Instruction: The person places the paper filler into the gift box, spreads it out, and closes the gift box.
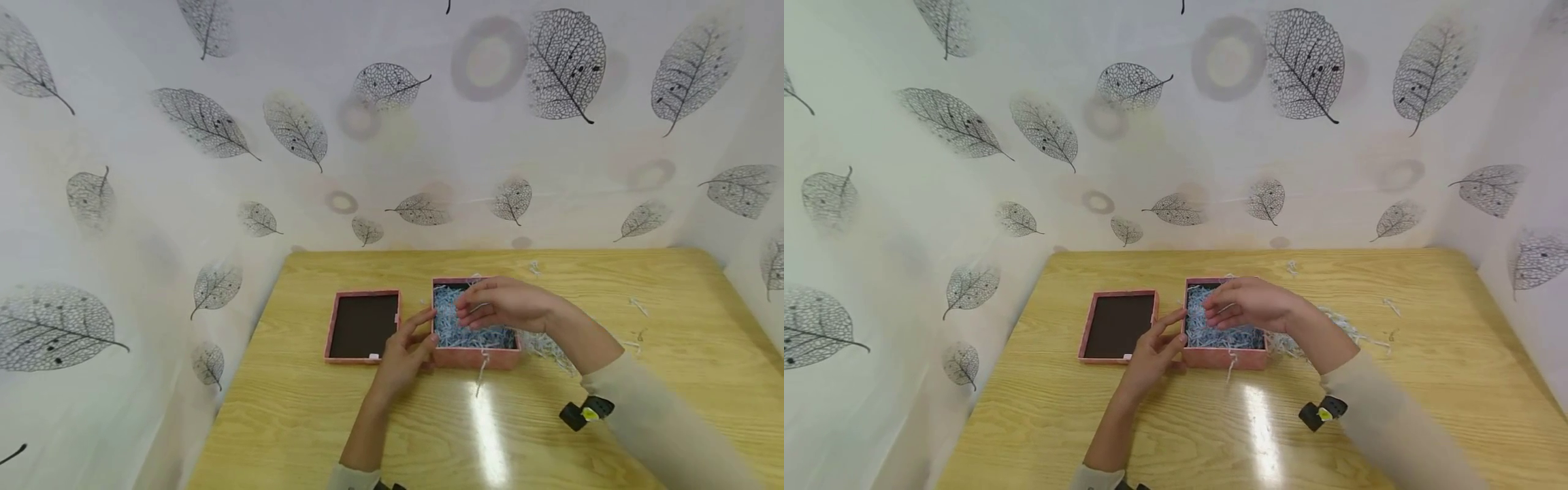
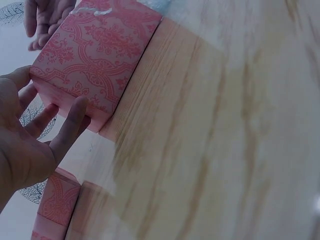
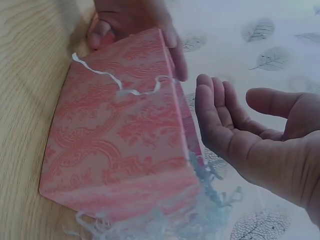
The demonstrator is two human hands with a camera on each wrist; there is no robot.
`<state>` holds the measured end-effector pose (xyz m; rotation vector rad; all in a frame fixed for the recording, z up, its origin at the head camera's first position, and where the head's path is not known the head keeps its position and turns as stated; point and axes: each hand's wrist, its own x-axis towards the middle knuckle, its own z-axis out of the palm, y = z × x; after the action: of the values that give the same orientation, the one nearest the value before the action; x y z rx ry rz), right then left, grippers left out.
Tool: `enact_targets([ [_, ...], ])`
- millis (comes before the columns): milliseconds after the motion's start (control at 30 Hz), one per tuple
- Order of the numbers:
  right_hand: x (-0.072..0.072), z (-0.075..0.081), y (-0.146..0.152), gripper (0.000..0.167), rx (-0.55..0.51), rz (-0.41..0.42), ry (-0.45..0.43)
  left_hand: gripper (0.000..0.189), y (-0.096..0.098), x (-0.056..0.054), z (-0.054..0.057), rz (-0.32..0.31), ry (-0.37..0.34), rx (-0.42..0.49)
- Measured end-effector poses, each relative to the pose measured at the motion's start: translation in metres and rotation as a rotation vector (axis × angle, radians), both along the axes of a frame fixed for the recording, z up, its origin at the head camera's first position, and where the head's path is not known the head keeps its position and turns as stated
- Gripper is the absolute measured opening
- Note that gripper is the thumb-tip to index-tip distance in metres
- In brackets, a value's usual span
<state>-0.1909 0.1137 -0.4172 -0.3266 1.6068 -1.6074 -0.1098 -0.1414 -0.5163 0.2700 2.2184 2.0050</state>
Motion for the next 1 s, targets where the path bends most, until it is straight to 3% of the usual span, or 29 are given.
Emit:
enact_targets([
  [200,0.011,-0.01,0.0,0.039,0.052,0.084,0.001,0.048,-0.001,0.0,0.0,0.005,0.002,0.007],
  [333,0.011,-0.022,-0.014,0.034,0.176,0.124,0.087,0.049,0.0,0.0,0.0,0.012,0.003,0.001],
  [467,0.003,-0.033,-0.029,0.029,0.278,0.09,0.153,0.049,0.001,0.0,0.002,0.008,-0.002,0.003],
  [667,-0.005,-0.044,-0.039,0.024,0.261,0.026,0.077,0.05,0.003,0.0,0.0,-0.004,-0.001,0.015],
  [800,-0.006,-0.038,-0.029,0.032,0.199,0.025,0.042,0.049,0.003,0.001,0.0,0.001,-0.009,0.012],
  [1000,-0.004,-0.006,-0.01,0.043,0.08,0.005,0.046,0.049,0.0,0.001,0.001,0.002,0.0,-0.004],
])
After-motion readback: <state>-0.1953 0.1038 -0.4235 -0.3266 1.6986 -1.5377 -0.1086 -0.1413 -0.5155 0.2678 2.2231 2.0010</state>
